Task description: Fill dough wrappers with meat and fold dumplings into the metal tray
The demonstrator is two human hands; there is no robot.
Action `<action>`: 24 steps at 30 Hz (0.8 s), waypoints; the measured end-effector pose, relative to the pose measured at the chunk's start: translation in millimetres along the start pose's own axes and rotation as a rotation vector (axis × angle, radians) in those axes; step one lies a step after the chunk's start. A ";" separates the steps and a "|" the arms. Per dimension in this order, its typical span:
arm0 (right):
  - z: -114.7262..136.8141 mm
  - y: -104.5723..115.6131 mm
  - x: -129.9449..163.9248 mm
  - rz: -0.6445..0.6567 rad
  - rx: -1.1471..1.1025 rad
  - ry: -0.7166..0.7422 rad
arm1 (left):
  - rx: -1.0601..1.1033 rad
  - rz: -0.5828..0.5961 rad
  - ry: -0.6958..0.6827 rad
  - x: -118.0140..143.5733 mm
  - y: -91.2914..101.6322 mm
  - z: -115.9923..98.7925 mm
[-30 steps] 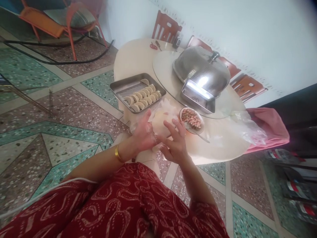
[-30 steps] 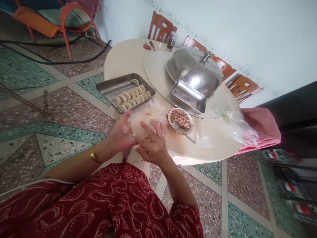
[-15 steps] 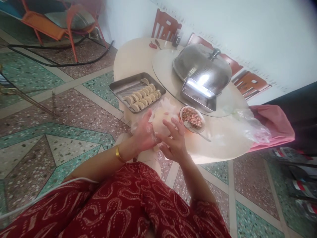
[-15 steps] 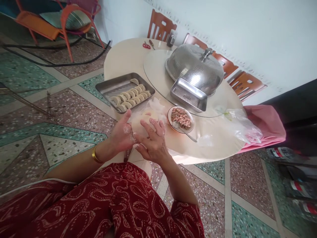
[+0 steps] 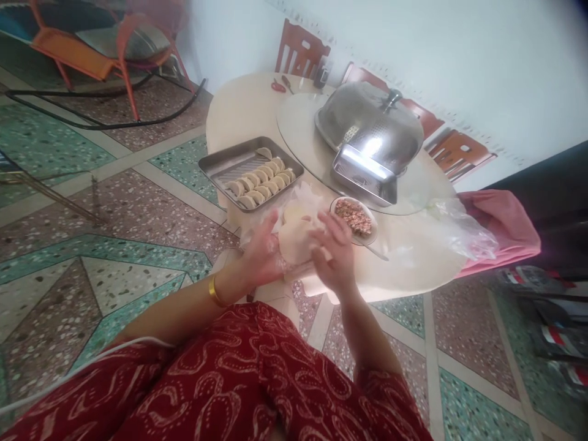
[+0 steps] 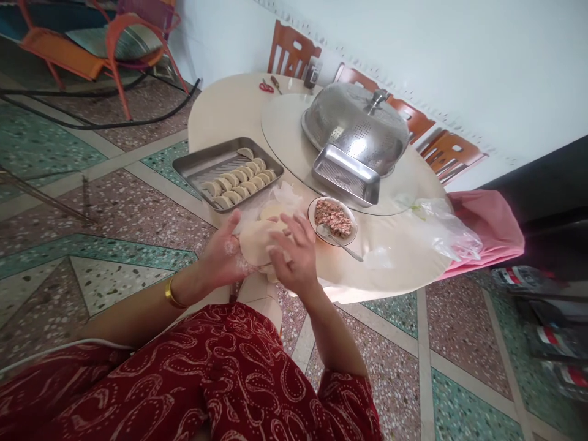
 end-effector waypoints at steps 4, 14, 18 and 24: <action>-40.0 -8.4 -4.9 0.125 -0.120 -0.297 | -0.009 0.032 0.110 3.0 2.8 15.0; -60.2 -31.4 16.4 0.189 -0.180 -0.471 | -0.014 -0.050 0.121 -0.1 13.9 22.1; -59.5 -31.5 17.9 0.118 -0.215 -0.428 | 0.044 -0.070 0.113 -5.5 23.2 23.5; -67.1 -35.4 20.2 0.046 -0.229 -0.434 | 0.094 -0.167 0.036 -4.7 38.5 18.7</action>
Point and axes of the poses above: each hand's wrist, its own x-axis away from the middle knuckle, its own y-axis out of the back of the hand, z = x × y, the point moved 10 cm from there along -x, towards the middle knuckle, and after that the axes turned 2 degrees about y, right-handed, at the moved point
